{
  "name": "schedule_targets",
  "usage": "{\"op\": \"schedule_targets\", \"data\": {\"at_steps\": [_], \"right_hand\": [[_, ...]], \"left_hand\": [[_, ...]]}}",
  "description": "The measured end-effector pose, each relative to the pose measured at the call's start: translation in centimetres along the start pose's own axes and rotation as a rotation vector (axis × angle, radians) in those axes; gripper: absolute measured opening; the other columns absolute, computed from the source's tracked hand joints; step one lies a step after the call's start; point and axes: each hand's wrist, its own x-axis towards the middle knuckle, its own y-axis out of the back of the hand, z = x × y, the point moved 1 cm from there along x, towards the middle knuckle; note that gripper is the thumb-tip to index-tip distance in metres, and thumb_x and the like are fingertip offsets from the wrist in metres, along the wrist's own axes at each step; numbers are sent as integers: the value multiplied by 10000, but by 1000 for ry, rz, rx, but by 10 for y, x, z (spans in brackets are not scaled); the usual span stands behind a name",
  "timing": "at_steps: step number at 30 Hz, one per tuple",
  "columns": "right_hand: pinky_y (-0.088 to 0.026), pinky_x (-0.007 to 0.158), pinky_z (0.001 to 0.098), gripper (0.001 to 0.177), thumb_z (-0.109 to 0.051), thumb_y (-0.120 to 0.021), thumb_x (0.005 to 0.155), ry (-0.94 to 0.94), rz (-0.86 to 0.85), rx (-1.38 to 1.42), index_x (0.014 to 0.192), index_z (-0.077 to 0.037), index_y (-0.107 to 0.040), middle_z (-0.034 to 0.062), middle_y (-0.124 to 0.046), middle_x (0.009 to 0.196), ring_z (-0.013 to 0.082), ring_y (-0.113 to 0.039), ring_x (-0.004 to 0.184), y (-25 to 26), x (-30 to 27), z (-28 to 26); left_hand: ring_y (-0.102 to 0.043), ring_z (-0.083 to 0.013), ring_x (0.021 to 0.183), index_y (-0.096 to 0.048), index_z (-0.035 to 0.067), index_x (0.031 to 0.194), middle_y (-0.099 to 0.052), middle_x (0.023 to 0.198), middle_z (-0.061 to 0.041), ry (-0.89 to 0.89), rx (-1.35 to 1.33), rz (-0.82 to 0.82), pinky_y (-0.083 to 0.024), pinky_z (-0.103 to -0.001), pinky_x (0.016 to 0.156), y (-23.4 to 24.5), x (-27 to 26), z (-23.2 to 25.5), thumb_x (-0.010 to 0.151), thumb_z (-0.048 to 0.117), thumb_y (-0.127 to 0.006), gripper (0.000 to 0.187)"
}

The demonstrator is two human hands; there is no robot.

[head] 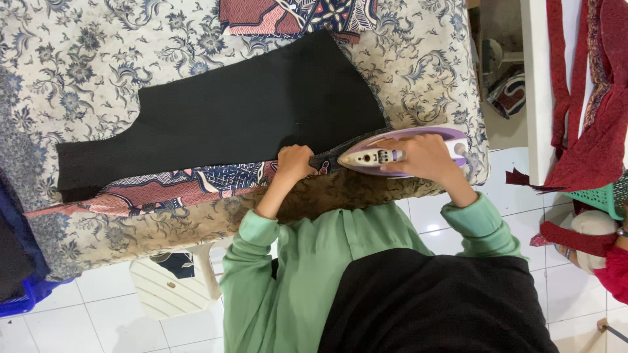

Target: The person irons a patterned fabric piece on a table, repeatedly folding and pressing the edges with an iron. The person adjusts the fabric and continues ironing different sections of the same piece.

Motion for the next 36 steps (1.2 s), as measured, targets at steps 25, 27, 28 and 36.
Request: {"op": "schedule_targets", "data": {"at_steps": [25, 27, 28, 36], "right_hand": [[-525, 564, 429, 596, -625, -757, 741, 108, -13, 28, 1236, -294, -730, 96, -751, 813, 306, -712, 652, -14, 17, -60], [-526, 560, 421, 597, -632, -748, 752, 120, -16, 7, 1242, -290, -727, 92, -752, 818, 300, -712, 646, -18, 19, -65], [-527, 565, 414, 594, -634, -741, 769, 121, -15, -5, 1254, -292, -725, 89, -751, 812, 295, -711, 648, -21, 19, -68], [-512, 517, 401, 592, -630, -725, 779, 235, 27, -28, 1248, -270, -731, 72, -757, 838, 276, -707, 636, -32, 30, -86]], "left_hand": [[-713, -343, 837, -787, 67, 789, -732, 788, -152, 52, -91, 29, -561, -466, 721, 12, -47, -58, 583, 304, -915, 340], [-709, -343, 831, -783, 66, 794, -728, 781, -153, 38, -93, 62, -558, -464, 716, 6, -48, -60, 577, 307, -918, 351], [-707, -341, 829, -784, 69, 791, -729, 779, -149, 28, -96, 82, -555, -465, 717, 4, -48, -60, 577, 306, -917, 346], [-702, -344, 826, -793, 101, 799, -731, 775, -134, 1, -96, 142, -543, -481, 728, 12, -70, -56, 618, 344, -906, 323]]}}
